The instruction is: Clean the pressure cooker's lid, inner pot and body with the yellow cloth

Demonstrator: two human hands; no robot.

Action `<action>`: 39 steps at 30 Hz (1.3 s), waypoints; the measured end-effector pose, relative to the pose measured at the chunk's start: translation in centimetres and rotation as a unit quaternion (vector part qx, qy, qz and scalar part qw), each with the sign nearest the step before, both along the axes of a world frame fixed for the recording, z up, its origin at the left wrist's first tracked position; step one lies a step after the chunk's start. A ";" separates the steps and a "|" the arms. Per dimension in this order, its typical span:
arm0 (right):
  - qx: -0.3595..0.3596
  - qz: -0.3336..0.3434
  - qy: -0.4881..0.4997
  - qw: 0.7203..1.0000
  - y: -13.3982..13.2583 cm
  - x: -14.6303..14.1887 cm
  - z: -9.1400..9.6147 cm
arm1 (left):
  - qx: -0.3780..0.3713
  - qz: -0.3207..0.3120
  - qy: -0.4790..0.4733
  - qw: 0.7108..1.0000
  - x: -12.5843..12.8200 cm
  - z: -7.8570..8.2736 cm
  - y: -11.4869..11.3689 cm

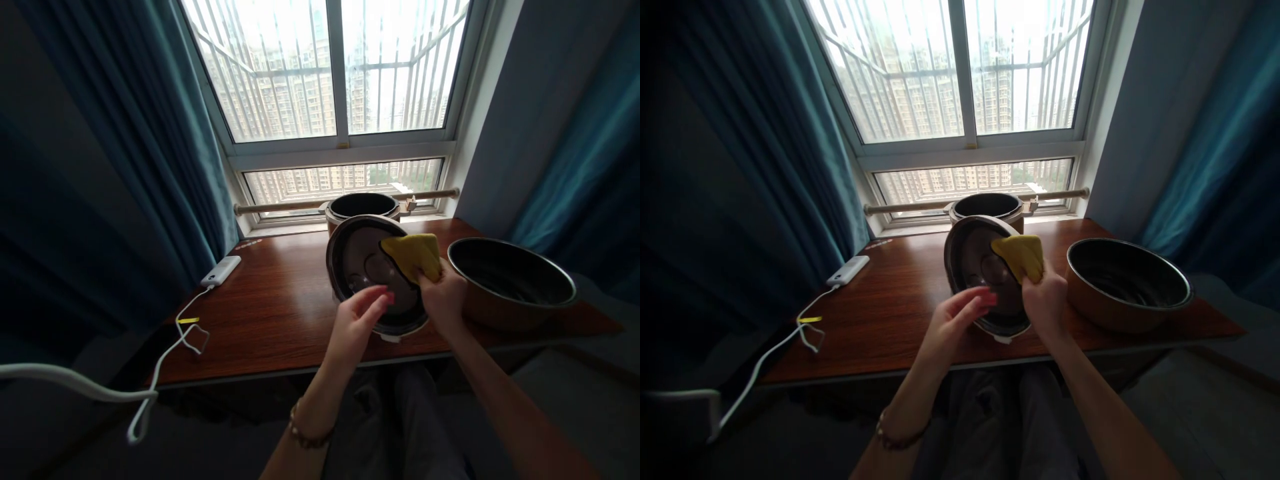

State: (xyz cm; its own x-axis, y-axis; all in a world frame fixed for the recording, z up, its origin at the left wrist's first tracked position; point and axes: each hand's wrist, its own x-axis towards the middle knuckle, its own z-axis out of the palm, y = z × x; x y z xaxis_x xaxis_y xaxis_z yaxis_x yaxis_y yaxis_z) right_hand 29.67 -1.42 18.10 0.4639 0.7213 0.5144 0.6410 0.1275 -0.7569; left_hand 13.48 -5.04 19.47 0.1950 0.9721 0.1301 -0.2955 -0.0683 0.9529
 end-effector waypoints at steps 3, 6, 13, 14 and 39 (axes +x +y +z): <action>0.044 -0.009 -0.141 0.989 -0.5 -1.5 0.9 | 0.025 -0.032 -0.091 0.995 2.5 3.6 2.0; 0.149 0.066 -0.261 0.952 -0.6 -2.3 0.8 | 0.020 0.023 -0.154 0.988 3.3 5.0 2.8; 0.252 0.197 -0.367 0.873 0.1 -3.6 0.1 | -0.015 0.139 -0.251 0.958 0.4 1.6 2.1; 0.260 0.211 -0.373 0.865 0.2 -4.0 -0.1 | -0.013 0.148 -0.258 0.955 -0.1 1.0 1.9; 0.305 0.245 -0.441 0.808 -5.0 -9.6 -4.3 | -0.076 0.276 -0.281 0.916 -6.5 -9.1 -4.6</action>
State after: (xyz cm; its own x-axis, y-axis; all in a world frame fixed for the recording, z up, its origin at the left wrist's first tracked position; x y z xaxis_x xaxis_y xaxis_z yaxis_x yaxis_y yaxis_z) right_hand 20.09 -6.45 13.76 -0.5416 0.1948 0.8178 0.6555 0.7068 0.2658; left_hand 6.95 -9.66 10.34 -0.3875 0.9179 -0.0855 -0.7033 -0.2343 0.6712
